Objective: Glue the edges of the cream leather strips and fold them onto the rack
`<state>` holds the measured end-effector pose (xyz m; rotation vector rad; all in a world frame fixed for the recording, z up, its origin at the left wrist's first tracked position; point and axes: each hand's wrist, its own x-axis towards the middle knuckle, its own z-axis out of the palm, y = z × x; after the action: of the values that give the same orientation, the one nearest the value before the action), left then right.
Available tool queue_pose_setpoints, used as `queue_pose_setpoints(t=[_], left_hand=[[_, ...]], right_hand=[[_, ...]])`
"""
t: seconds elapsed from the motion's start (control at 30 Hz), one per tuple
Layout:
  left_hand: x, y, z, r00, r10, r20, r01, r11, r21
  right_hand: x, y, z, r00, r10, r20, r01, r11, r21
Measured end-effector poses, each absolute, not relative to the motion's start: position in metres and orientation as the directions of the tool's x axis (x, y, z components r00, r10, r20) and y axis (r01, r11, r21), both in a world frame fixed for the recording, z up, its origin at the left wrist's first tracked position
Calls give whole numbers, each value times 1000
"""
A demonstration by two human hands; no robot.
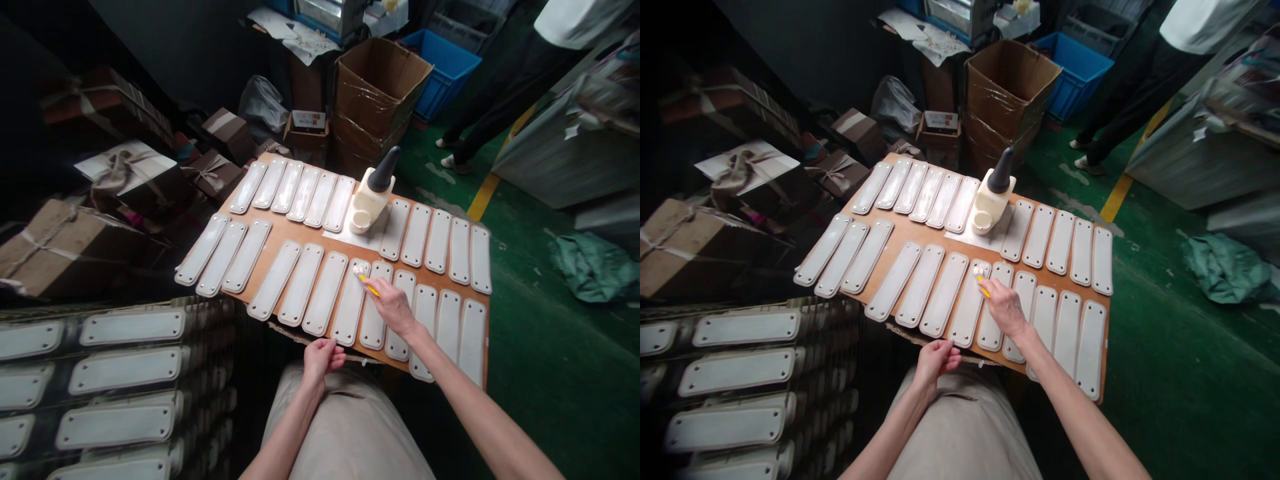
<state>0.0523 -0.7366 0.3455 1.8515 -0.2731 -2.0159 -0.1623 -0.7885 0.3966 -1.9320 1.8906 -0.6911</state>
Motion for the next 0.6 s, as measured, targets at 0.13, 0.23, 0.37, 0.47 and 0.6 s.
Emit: queue_pose_setpoints(t=[0.13,0.23,0.37,0.47,0.6], left_hand=[[53,-736,345,-61,-408,-911,171,-904,393],[54,-736,346,-74,-413,-908,183,-900,395],[55,-736,349,-80,-417,-905,180,-899,398],[53,-736,351,-63,-418,-906,169,-899,403],[52,-736,351,-53,-419,-906,176,-897,405]], right_hand=[[-126,-726,405,147,-989,-21,-783,-104,-613],[-109,-686,420,198,-974,-110,-708,-64,-703],[-121,-697,425,125,-986,-106,-636,2,-772],[-137,-722,416,35,-999,-13,-675,-14,-737],[-129,-711,412,105,-993,-50,-702,-38,-711]])
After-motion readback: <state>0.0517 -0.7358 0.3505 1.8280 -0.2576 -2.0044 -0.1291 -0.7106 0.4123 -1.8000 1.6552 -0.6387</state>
